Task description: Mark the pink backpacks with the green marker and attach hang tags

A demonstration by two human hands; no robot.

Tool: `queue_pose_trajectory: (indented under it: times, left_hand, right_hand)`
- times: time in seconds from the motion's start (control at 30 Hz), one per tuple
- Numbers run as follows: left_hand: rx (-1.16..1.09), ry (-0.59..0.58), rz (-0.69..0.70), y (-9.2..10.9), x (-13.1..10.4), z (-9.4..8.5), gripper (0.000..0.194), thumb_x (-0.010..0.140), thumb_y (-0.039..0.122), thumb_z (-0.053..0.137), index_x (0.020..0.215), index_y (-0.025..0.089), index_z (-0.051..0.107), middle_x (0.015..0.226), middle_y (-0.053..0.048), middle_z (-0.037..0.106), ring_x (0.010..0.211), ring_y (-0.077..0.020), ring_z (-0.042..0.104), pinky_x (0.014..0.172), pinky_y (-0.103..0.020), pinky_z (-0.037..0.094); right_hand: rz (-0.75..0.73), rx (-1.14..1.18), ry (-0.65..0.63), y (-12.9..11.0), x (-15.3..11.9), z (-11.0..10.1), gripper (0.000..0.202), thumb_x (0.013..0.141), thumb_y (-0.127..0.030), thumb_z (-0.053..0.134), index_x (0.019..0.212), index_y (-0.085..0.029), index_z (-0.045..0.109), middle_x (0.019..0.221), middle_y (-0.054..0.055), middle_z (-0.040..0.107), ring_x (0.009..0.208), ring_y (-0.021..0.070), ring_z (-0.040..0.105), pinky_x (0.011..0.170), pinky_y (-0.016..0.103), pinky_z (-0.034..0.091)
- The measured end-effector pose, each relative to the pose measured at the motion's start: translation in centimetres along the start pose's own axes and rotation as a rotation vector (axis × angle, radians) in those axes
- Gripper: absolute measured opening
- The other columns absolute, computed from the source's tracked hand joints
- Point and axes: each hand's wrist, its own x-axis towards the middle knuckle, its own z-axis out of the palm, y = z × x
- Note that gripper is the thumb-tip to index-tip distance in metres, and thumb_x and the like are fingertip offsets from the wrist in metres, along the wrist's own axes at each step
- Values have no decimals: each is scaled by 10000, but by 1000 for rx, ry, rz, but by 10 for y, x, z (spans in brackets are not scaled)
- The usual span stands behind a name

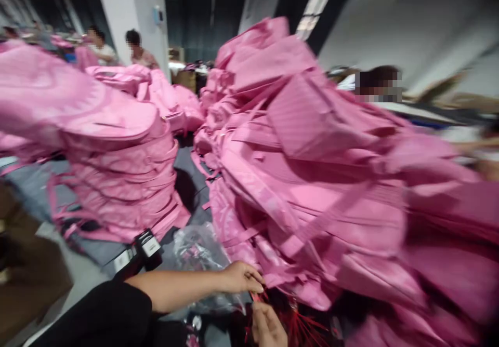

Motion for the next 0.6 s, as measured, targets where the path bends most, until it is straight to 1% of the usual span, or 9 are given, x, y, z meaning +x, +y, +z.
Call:
queue_pose_trajectory:
  times: [0.07,0.17,0.23,0.27,0.33,0.4,0.43,0.5,0.6]
  left_hand:
    - [-64,141,94,-7,-33,-40,165,702,226,779,837,138,742,760,-5,711,739,-130,637,762,-247,479]
    - [-101,380,200,-13,-83,-96,176,715,299,730,740,125,717,707,-20,693,693,-147,617,701,-256,469]
    - [-105,539,264,-13,-115,-130,198,734,328,683,739,130,691,713,-27,689,699,-153,616,689,-256,470]
    - [-105,616,294,-13,-132,-147,214,759,347,646,749,135,674,732,-33,692,717,-156,622,698,-257,476]
    - [-104,765,335,-12,-167,-182,265,828,391,547,784,144,633,759,-45,694,733,-157,632,714,-260,490]
    - [-85,901,340,-13,-203,-217,310,879,427,467,823,151,599,747,-43,682,695,-150,628,692,-257,495]
    - [-62,965,329,-14,-222,-235,326,892,442,449,842,153,593,734,-38,673,664,-145,617,665,-252,489]
    - [17,1071,291,-15,-255,-269,328,903,442,455,873,154,608,741,-32,667,653,-142,605,647,-243,472]
    - [205,1124,228,-13,-287,-313,256,907,357,499,907,164,668,788,-28,694,721,-150,628,715,-244,462]
  right_hand:
    - [12,-77,-148,-5,1,42,483,655,-634,728,663,-182,560,497,-84,354,415,52,273,415,184,209]
    - [33,-186,-424,-12,0,108,484,688,-638,701,630,-188,531,487,-78,374,405,67,301,400,194,239]
    - [-23,-272,-593,-22,-2,151,461,722,-627,668,636,-187,560,486,-58,426,418,92,365,415,213,306]
    - [-85,-317,-650,-28,-2,171,434,744,-606,653,671,-181,600,521,-33,493,457,114,432,451,226,363]
    - [-238,-398,-708,-42,-4,212,381,781,-547,628,799,-170,678,698,37,648,626,169,575,591,263,471]
    - [-373,-461,-718,-55,-4,256,394,801,-508,594,940,-156,702,853,83,703,753,200,625,692,295,503]
    - [-418,-483,-720,-59,-3,279,422,805,-502,575,992,-144,697,870,92,705,752,201,628,693,301,505]
    - [-465,-513,-734,-63,1,326,483,806,-498,541,1069,-115,676,821,84,691,689,188,613,653,295,494]
    - [-493,-540,-739,-56,9,393,533,810,-461,528,1197,-107,626,763,55,671,660,182,595,650,291,475]
